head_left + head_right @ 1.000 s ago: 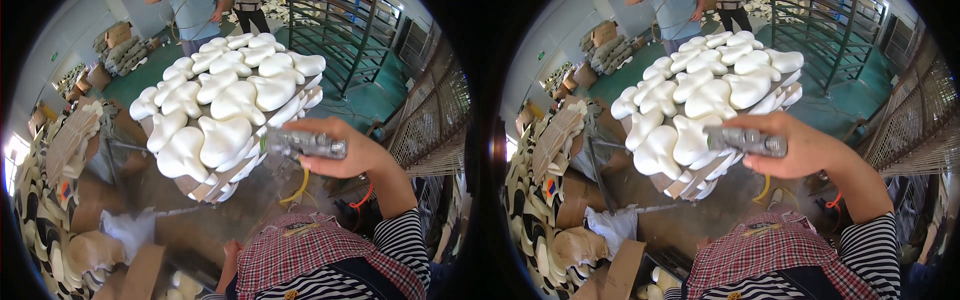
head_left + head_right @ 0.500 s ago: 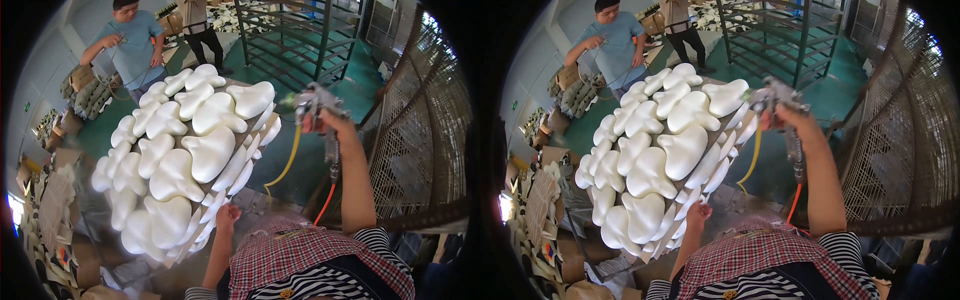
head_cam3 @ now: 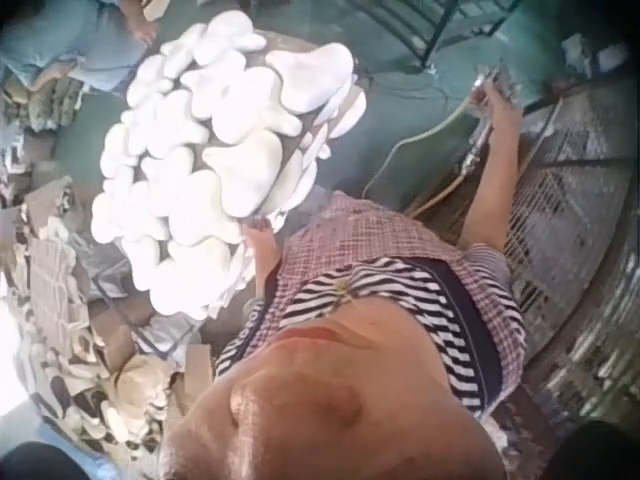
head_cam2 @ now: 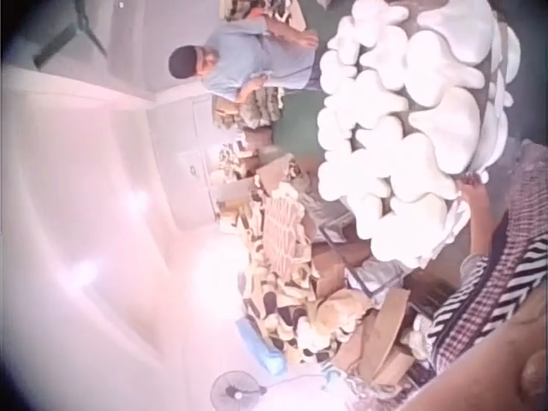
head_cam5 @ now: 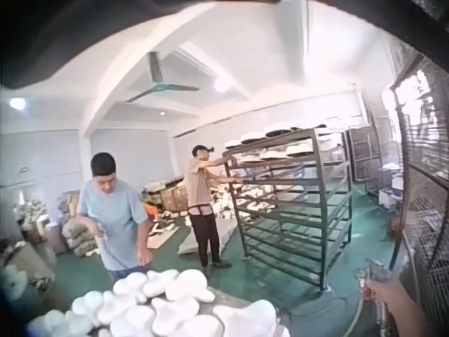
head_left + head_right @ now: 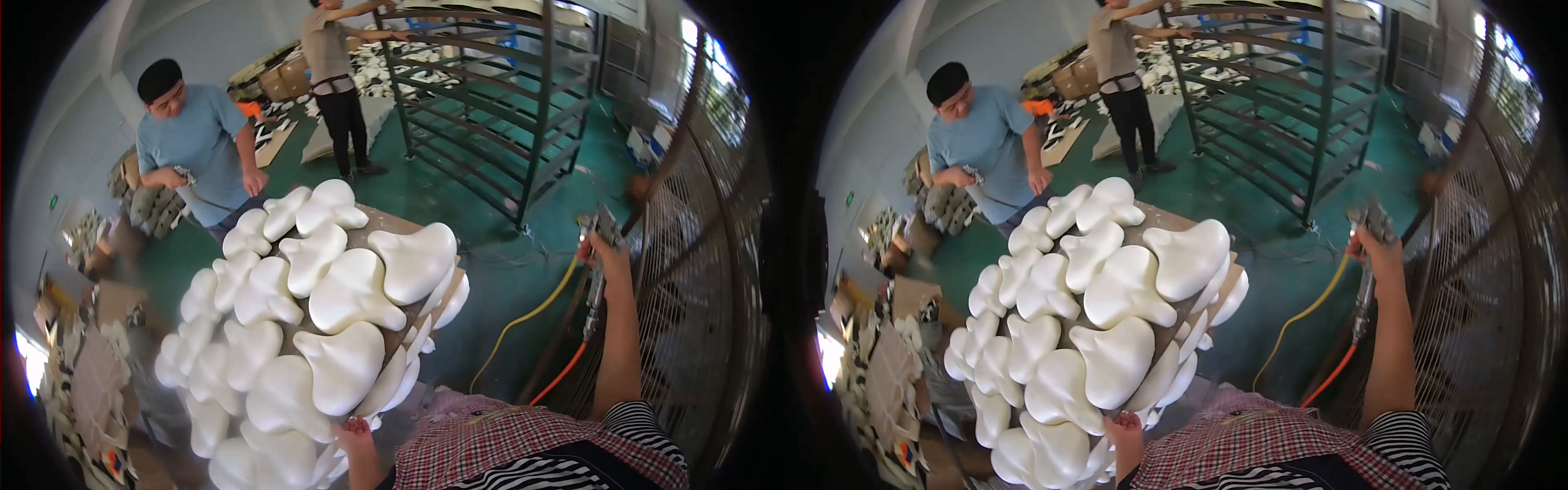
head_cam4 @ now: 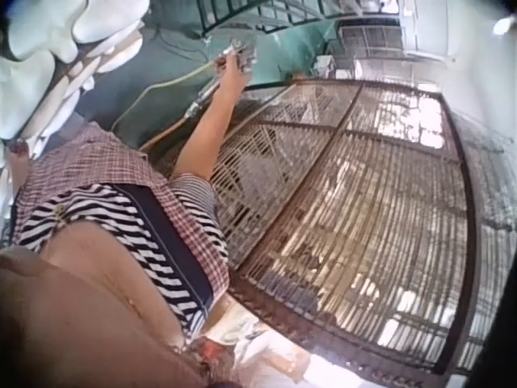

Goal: The recorder uses a spray gun to apply adhesive or a coating to white foam bicycle seat components arranged on a wooden board.

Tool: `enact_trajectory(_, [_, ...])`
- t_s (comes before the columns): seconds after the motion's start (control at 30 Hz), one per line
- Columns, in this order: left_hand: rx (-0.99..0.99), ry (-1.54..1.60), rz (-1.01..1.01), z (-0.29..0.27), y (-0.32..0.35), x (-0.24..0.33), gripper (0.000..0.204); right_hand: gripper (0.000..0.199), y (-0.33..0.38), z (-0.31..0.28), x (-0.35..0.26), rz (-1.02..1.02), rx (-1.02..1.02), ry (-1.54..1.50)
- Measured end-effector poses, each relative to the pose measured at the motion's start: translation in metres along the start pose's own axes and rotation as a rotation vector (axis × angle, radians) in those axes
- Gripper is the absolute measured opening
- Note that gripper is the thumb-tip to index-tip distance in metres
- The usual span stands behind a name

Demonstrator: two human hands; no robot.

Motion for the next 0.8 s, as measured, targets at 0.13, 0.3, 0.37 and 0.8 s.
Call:
enact_trajectory(0.13, [-0.258,0.014,0.191,-0.016,-0.082,0.043,0.043,0.015,-0.038,0.018,0.016,-0.045,-0.166,0.015])
enact_trajectory(0.3, [-0.266,-0.007,0.247,0.044,-0.103,0.049,0.043,0.019,-0.071,0.046,0.055,0.038,-0.243,0.045])
enact_trajectory(0.37, [-0.270,-0.032,0.282,0.061,-0.105,0.055,0.043,0.020,-0.083,0.045,0.064,0.062,-0.263,0.052])
enact_trajectory(0.8, [-0.101,-0.111,0.526,0.034,-0.041,0.049,0.044,0.040,-0.160,0.092,0.105,0.084,-0.399,0.032])
Point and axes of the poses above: each hand's wrist, its own y-axis away from the middle knuckle, its own z-axis out of the palm, x = y × z, the point moved 6 cm from there along -y, towards the middle knuckle, and after that the axes turned 15 degrees about -z, right-handed, at the moved point
